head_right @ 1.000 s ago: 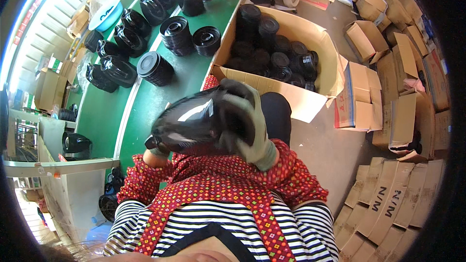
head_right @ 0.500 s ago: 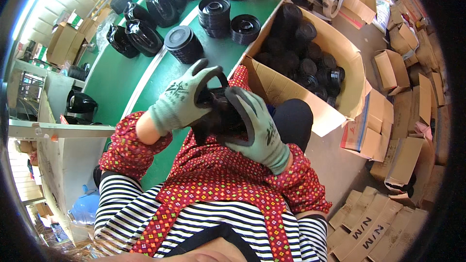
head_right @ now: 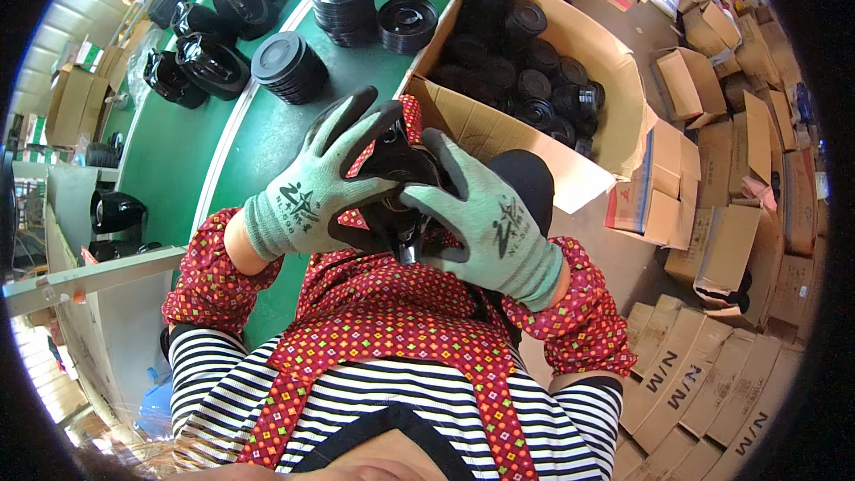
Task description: The person repeatedly picks up black plastic containers and lids from a conveyor belt and a cardboard box, inserts a metal insert into each container, and secures the lid. The person handles the items one at a time and places the assembled units back on the conveyor.
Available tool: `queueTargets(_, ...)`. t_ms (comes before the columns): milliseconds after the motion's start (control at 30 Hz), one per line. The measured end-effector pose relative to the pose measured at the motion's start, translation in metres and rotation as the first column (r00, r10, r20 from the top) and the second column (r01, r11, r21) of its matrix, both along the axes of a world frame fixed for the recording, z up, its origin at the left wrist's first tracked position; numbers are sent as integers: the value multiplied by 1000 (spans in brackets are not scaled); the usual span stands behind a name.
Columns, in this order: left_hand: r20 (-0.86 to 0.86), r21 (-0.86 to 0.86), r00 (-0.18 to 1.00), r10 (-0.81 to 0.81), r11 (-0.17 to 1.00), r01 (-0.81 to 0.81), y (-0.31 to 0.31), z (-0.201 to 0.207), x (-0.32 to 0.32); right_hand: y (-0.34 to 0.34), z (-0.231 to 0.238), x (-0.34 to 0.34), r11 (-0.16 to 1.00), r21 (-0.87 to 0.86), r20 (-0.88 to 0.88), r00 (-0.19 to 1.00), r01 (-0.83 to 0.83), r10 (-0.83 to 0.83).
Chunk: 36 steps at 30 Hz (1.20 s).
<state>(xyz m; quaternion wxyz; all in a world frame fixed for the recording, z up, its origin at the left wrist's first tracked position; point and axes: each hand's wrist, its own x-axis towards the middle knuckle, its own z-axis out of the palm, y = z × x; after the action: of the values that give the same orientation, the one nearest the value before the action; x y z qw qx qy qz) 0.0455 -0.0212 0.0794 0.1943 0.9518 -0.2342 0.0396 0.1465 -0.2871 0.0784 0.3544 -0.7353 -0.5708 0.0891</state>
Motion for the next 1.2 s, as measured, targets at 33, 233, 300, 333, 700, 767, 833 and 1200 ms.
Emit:
queueTargets(33,30,-13,999,-41,999,41,0,1,7,2,0,-2,1000,-14,38,999,17,-17)
queueTargets(233,115,-51,983,-143,987,150,-11,-2,29,13,11,-8,992,-53,194,976,110,-98)
queueTargets(300,98,-24,989,-110,993,113,-13,2,29,6,11,-3,990,-74,238,966,118,-97)
queueTargets(333,81,4,991,-108,994,108,-11,7,31,4,12,-1,988,-94,249,964,123,-97)
queueTargets(700,35,-31,992,-121,992,123,-14,-4,36,5,-7,-11,958,-113,201,950,265,-239)
queueTargets(767,40,-9,992,-124,992,124,-16,-5,35,3,-12,-8,960,-136,221,952,245,-211)
queueTargets(833,54,8,992,-115,993,115,-19,-7,32,3,-14,-7,964,-137,228,955,227,-192)
queueTargets(1200,150,-302,984,99,952,-49,-19,-11,30,1,-19,18,965,198,-209,969,173,-130)
